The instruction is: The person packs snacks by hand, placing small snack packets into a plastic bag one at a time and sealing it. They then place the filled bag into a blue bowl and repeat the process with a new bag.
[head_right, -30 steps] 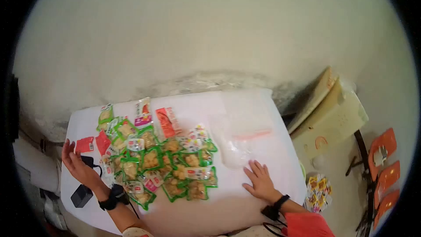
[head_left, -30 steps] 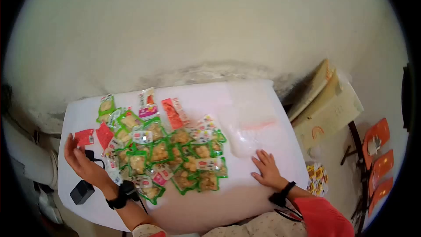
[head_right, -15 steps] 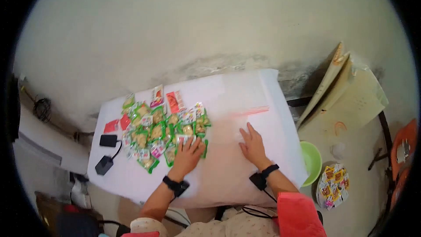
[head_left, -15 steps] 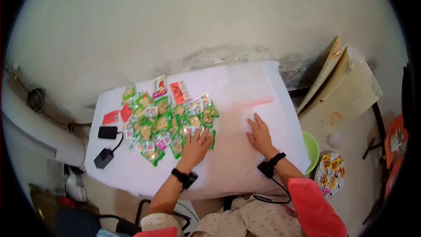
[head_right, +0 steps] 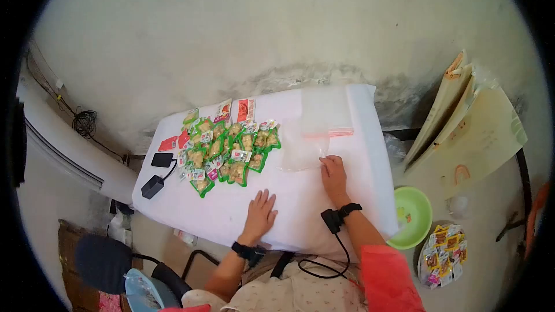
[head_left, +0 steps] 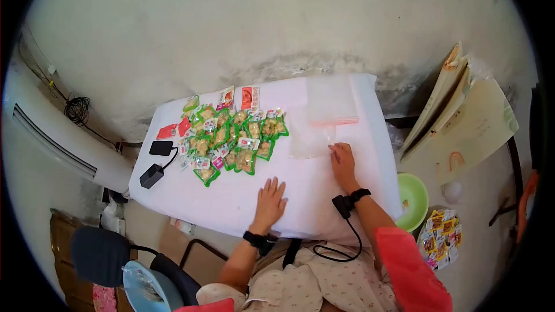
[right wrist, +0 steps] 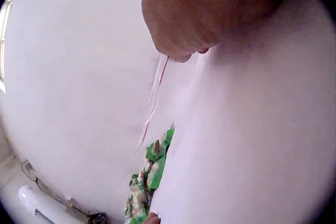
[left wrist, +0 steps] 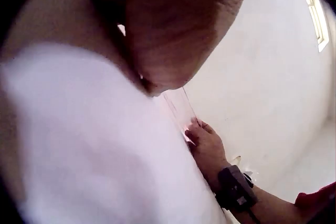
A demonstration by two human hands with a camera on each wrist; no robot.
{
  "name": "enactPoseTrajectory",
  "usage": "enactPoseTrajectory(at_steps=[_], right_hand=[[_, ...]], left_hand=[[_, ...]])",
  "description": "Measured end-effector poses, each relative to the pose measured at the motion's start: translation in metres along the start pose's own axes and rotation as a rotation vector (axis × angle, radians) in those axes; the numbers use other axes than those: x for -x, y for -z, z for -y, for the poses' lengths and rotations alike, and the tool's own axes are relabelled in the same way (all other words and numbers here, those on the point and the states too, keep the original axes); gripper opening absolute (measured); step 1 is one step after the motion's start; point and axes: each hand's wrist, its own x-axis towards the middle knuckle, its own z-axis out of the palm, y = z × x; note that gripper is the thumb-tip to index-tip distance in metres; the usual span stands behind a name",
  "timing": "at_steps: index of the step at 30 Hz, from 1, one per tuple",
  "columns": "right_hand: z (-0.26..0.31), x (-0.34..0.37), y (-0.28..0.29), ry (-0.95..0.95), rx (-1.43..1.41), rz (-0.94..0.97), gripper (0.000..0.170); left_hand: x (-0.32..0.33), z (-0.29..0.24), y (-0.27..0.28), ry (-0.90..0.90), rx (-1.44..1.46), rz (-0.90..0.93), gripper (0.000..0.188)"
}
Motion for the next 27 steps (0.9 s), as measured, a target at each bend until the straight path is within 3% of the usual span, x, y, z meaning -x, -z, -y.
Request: enactPoseTrajectory(at_steps=[2, 4, 5, 8, 12, 17, 20, 22, 24, 27], right_hand=[[0.002, 0.008, 0.01, 0.012, 0.007, 0.039, 0.024], [0.004, 0.016, 0.024, 0.011, 0.038, 0.067, 0.025], [0.007, 0.021, 0.028, 0.03, 0.001, 0.072, 0.026], [0.013, 0.033, 0.036, 0.035, -0.037, 0.076, 0.027], [0.023, 0.041, 0.039, -0.012, -0.065, 0.046, 0.028], [0.026, 0.044, 0.041, -0.078, -0.129, -0.064, 0.023], [0.029, 0.048, 0.045, -0.183, -0.072, -0.014, 0.022], [0.033, 0.048, 0.049, -0.18, -0.013, 0.027, 0.021], [0.035, 0.048, 0.051, -0.174, 0.052, 0.066, 0.021], [0.027, 0.043, 0.05, -0.001, 0.185, 0.049, 0.016]], left_hand=[[0.01, -0.012, 0.0, 0.012, -0.005, -0.038, 0.051], [0.009, -0.019, -0.007, 0.056, 0.325, -0.088, 0.058], [0.004, -0.028, -0.006, 0.045, 0.336, -0.074, 0.058], [-0.036, -0.06, 0.004, 0.157, 0.393, -0.353, 0.065], [-0.069, -0.074, -0.007, 0.065, 0.279, -0.33, 0.059], [-0.069, -0.089, -0.008, -0.031, 0.038, -0.149, 0.051], [-0.066, -0.082, -0.014, -0.091, 0.017, -0.213, 0.039], [-0.068, -0.072, -0.022, -0.117, 0.003, -0.249, 0.031], [-0.07, -0.066, -0.023, -0.056, -0.023, -0.152, 0.017], [-0.082, -0.059, -0.019, -0.071, -0.062, -0.175, 0.012]])
